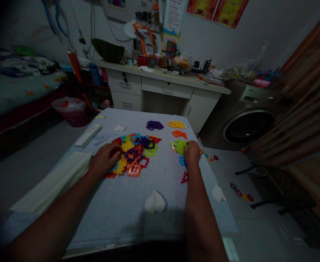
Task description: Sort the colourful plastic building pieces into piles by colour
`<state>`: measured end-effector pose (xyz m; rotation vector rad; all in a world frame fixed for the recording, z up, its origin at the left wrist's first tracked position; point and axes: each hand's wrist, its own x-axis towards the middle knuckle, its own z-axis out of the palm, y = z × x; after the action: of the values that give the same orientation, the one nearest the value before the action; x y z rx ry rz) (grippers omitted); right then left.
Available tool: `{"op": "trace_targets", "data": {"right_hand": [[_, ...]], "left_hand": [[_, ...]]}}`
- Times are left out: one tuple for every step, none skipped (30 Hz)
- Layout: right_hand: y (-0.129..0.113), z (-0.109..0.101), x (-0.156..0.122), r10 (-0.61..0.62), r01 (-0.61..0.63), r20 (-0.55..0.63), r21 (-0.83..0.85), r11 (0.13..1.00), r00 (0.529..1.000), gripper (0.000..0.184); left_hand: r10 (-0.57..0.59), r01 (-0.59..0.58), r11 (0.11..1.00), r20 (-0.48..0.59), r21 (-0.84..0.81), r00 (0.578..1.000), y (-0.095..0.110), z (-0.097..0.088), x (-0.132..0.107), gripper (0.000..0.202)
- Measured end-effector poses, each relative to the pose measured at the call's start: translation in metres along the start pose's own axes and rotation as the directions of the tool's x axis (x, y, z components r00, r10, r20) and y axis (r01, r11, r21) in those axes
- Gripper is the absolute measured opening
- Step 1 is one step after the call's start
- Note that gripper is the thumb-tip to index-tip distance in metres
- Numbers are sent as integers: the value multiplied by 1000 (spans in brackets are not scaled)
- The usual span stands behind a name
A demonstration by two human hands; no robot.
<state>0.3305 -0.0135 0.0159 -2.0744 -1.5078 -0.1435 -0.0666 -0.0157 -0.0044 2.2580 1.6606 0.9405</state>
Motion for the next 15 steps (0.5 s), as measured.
{"op": "trace_targets", "data": {"right_hand": [[-5, -2, -2, -11, 11, -3, -2, 1000, 1000, 23], [-12, -4, -4, -31, 31, -1, 1, 1000, 1000, 23], [-20, -4, -7, -65, 65, 6, 11, 998, 998, 23], [-28, -4, -11, -108, 108, 18, 25, 994, 994, 23], [-37, -3, -15, -162, 160, 38, 44, 986, 986, 22], [-46, -2, -20, -221, 216, 68, 67, 974, 973, 22], [-54, 0, -25, -282, 272, 105, 96, 957, 954, 21], [-62, 3, -30, -344, 327, 146, 129, 936, 928, 20], [-69, 5, -35, -401, 374, 188, 163, 913, 897, 19], [-75, 7, -40, -450, 413, 224, 196, 890, 864, 18], [-79, 10, -43, -488, 440, 252, 223, 870, 835, 18], [-82, 11, -46, -514, 458, 272, 244, 855, 814, 18], [-84, 13, -47, -528, 467, 284, 257, 846, 800, 18], [-85, 15, -48, -533, 469, 291, 263, 843, 795, 19], [-85, 16, -49, -531, 467, 293, 263, 844, 795, 20]], "left_hand": [[7, -7, 1000, -2, 3, 1000, 0, 0, 0, 28], [13, -13, 1000, -2, 4, 1000, 0, 0, 0, 27], [18, -18, 1000, -2, 4, 1000, 1, 0, 0, 27], [22, -22, 1000, -2, 2, 1000, 0, 0, 0, 26], [24, -24, 1000, -3, -1, 1000, 0, 0, 0, 26], [23, -23, 1000, -3, -4, 1000, 0, 0, 0, 26], [22, -22, 1000, 0, -6, 1000, 0, 0, -1, 27], [20, -20, 1000, 3, -6, 1000, 0, 0, -1, 27], [17, -17, 1000, 5, -5, 1000, 0, -1, -1, 27], [14, -14, 1000, 4, -4, 1000, 0, -1, -1, 27], [12, -12, 1000, 3, -3, 1000, 0, -1, -1, 28], [12, -12, 1000, 1, -3, 1000, 0, -1, 0, 28], [14, -14, 1000, -1, -4, 1000, 0, -1, 0, 28], [14, -15, 1000, -2, -5, 1000, 0, -1, 0, 27], [14, -14, 1000, -1, -7, 1000, 0, -1, -1, 27]]}}
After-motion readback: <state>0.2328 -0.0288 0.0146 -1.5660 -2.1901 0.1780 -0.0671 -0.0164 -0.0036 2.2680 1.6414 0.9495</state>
